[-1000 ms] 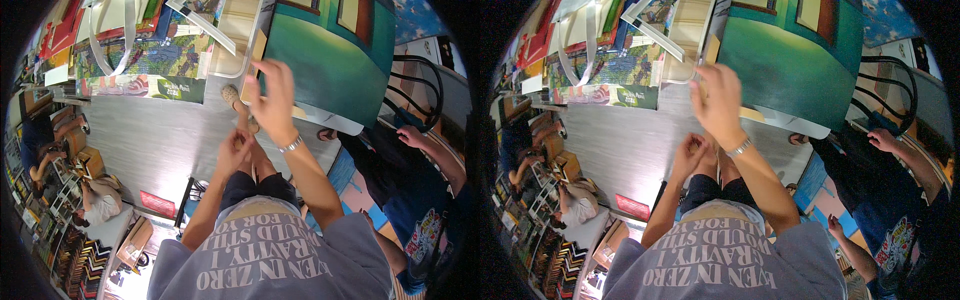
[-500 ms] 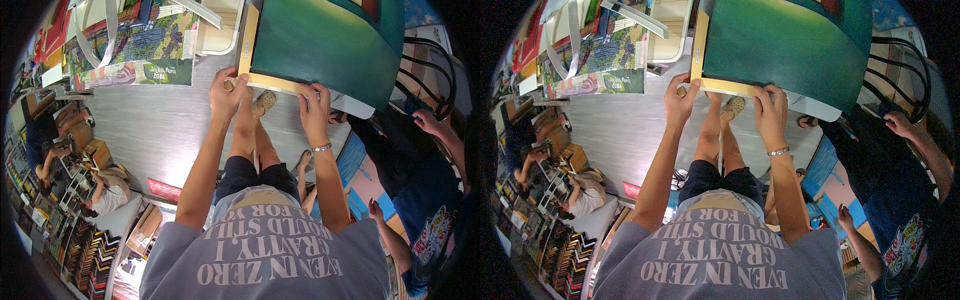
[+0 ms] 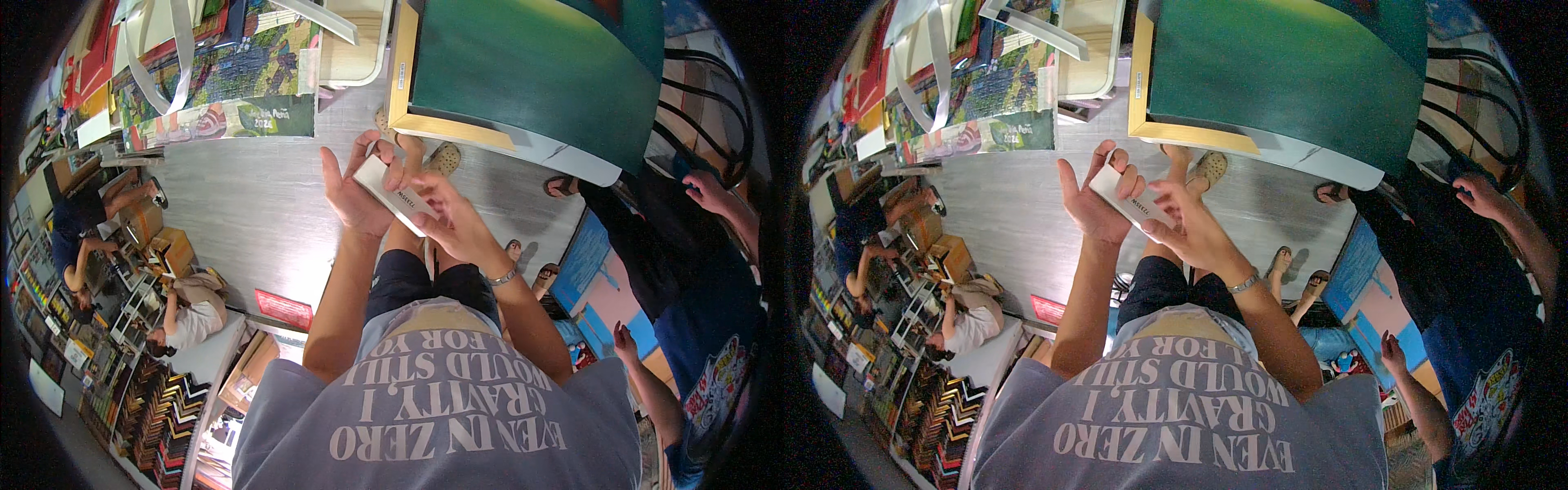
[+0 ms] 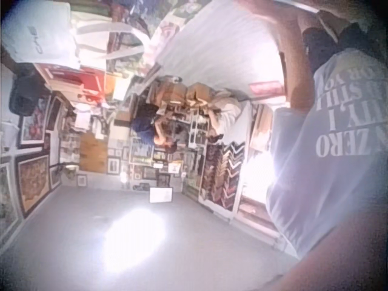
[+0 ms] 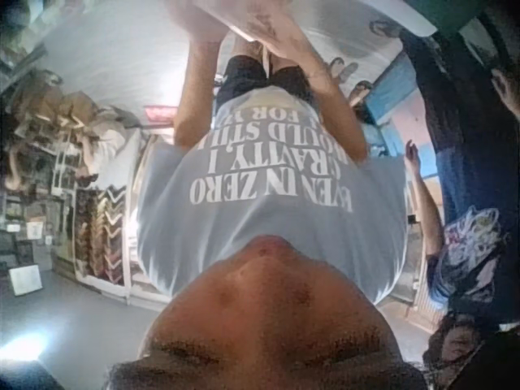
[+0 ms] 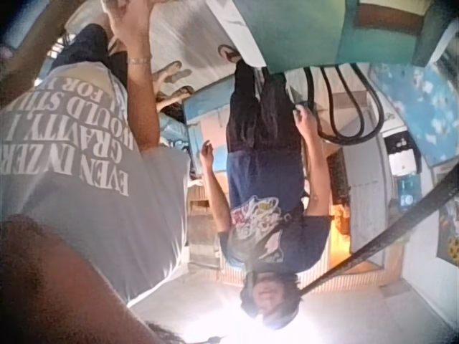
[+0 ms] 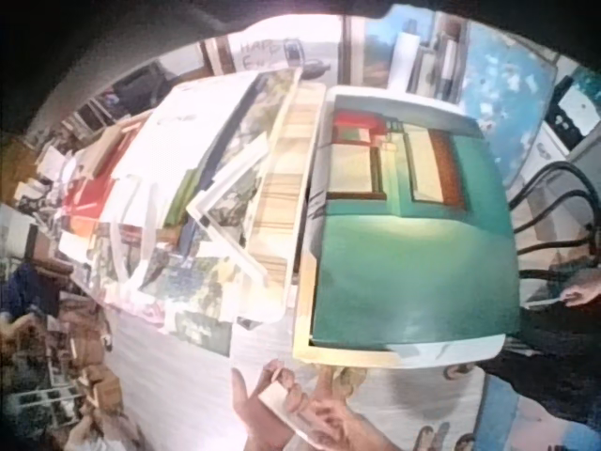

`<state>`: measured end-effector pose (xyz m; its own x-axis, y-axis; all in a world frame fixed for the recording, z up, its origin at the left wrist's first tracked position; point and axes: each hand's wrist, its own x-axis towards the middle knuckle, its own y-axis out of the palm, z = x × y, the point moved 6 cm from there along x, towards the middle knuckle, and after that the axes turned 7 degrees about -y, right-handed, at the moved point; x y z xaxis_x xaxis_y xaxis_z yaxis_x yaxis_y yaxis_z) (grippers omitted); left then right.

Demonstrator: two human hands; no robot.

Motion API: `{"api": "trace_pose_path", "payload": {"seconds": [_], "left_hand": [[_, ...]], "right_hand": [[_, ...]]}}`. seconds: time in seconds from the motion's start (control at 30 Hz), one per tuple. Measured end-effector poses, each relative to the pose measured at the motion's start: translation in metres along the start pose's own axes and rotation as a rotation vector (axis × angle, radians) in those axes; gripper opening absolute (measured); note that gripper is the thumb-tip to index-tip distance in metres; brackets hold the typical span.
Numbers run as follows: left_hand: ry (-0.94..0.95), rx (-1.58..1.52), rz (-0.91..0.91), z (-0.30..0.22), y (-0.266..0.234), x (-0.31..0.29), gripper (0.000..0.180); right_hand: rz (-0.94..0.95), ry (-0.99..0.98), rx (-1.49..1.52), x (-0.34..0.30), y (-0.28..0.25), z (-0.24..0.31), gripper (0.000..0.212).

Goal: The person measures a green canvas painting with a tape measure and compares it to various picture frame pieces. They sort through a pile of frames on the floor, select a matching frame, and assemble it around the canvas. The person uses a tape measure to verify dimensions and a smartphone to check a reference image.

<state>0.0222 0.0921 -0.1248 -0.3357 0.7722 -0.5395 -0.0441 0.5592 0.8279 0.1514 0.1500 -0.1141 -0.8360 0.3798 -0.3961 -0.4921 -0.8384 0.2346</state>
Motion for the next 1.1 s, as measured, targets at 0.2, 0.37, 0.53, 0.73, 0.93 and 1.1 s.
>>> {"api": "trace_pose_path", "payload": {"seconds": [0.2, 0.37, 0.53, 0.73, 0.93, 1.1], "left_hand": [[0.086, 0.26, -0.171, 0.025, -0.005, -0.01, 0.042], [-0.054, 0.532, -0.192, 0.07, -0.002, -0.023, 0.067], [-0.001, 0.903, -0.104, 0.069, -0.006, -0.021, 0.048], [0.039, 1.084, 0.029, 0.067, 0.028, -0.02, 0.051], [0.45, 1.535, -0.338, 0.008, 0.008, 0.002, 0.045], [0.674, 1.764, -0.458, -0.01, 0.022, 0.047, 0.047]], "right_hand": [[-0.049, 0.175, 0.156, -0.016, -0.008, -0.018, 0.038], [-0.152, 0.059, 0.089, -0.029, -0.037, -0.019, 0.033], [-0.06, -0.025, -0.4, -0.03, -0.044, -0.008, 0.042], [-0.228, -0.124, -0.399, -0.021, -0.041, 0.001, 0.048], [-0.532, -0.126, 0.344, -0.042, -0.077, -0.007, 0.055], [-0.594, -0.253, 0.571, -0.042, -0.12, -0.014, 0.035]]}}
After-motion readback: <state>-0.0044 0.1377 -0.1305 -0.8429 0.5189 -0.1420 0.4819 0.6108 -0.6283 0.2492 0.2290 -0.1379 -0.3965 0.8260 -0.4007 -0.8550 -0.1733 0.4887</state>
